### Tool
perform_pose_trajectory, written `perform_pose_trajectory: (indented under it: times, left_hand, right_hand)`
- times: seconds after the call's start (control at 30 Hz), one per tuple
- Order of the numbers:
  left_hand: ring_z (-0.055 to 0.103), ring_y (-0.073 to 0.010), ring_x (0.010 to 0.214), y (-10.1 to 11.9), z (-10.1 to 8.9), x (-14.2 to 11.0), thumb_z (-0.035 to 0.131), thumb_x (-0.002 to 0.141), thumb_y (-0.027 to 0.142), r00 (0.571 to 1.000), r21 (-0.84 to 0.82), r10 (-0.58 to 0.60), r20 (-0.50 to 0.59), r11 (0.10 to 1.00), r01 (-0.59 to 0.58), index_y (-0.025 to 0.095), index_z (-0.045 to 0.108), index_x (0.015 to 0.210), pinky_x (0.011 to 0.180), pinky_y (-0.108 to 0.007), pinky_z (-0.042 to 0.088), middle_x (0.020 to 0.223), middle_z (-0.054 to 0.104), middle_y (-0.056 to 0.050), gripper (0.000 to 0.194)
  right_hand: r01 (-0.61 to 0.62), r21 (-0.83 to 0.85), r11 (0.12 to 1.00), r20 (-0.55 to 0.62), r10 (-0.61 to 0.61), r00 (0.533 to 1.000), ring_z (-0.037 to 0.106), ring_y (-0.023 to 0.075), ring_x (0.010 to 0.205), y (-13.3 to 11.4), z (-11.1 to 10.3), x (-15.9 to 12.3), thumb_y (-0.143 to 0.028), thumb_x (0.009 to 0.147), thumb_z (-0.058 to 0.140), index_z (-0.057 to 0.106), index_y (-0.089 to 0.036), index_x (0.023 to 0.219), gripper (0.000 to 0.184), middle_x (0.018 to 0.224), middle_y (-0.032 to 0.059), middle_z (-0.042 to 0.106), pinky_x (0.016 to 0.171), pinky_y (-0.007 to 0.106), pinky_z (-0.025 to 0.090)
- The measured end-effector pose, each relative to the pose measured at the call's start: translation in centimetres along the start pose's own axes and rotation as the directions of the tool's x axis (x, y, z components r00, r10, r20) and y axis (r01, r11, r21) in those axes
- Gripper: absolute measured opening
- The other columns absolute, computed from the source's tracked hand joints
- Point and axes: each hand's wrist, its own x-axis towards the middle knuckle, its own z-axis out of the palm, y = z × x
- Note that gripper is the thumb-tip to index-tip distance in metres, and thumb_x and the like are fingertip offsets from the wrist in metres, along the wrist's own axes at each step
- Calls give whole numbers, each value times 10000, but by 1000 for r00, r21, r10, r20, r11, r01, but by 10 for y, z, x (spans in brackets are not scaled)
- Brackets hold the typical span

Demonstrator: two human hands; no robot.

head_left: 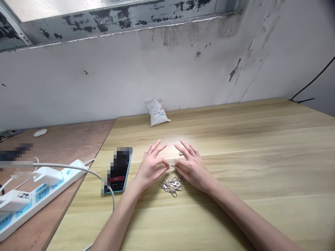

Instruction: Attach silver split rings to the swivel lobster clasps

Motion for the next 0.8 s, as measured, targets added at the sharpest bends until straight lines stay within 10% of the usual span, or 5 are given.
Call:
perform_pose_trajectory:
  times: [0.8]
  left_hand:
    - [324,-300,1424,9,1,0,607,839,203,999,140,-4,-49,990,11,218,671,761,1168,-601,217,1420,522,-59,101]
  right_hand:
    - [-104,-44,994,-18,103,995,247,321,1445,1,0,1,-245,903,555,689,-208,926,141,1465,123,447,1134,564,249]
